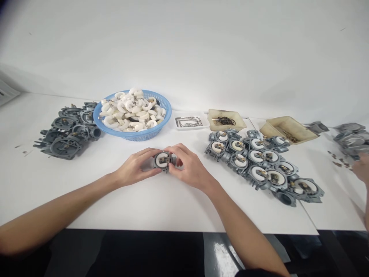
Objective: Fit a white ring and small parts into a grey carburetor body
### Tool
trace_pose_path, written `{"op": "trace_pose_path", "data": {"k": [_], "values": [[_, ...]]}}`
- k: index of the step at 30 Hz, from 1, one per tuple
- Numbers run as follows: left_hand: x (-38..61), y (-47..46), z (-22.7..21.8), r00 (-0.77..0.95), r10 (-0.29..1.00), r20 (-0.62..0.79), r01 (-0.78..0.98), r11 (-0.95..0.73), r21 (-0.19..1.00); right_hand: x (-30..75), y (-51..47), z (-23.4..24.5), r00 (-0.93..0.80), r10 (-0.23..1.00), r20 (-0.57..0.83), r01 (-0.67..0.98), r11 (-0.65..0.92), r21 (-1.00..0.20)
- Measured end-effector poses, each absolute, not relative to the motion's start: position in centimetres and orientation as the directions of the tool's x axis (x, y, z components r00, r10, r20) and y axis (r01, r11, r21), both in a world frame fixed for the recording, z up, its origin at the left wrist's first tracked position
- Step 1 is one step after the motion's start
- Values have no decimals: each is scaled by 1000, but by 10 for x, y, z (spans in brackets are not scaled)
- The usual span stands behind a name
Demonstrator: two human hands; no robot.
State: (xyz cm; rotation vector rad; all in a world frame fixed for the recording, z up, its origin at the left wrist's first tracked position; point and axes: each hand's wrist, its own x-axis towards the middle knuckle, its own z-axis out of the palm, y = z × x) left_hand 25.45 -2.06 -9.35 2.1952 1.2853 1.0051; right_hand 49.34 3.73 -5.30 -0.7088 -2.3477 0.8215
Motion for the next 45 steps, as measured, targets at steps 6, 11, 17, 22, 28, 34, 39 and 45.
{"op": "trace_pose_path", "data": {"k": [6,11,17,22,28,34,39,45], "values": [[254,-21,-94,312,874,372,573,-486,661,494,37,-52,-723,622,302,304,678,-669],[254,-20,-94,317,871,376,568,-492,660,494,37,-53,-718,619,319,292,684,-669],[254,-19,-94,319,866,386,560,-500,660,494,37,-53,-712,612,345,264,689,-675],[254,-20,-94,323,863,389,561,-505,656,494,37,-53,-734,606,306,281,681,-676],[253,-20,-94,323,860,394,558,-509,655,494,37,-54,-701,625,343,271,679,-682],[253,-20,-94,331,858,394,561,-514,649,495,37,-53,-733,611,299,284,674,-682],[253,-21,-95,329,863,382,566,-505,652,494,37,-54,-708,619,339,266,679,-684],[252,-20,-96,336,853,399,564,-522,641,494,37,-54,-735,603,310,271,680,-681]]}}
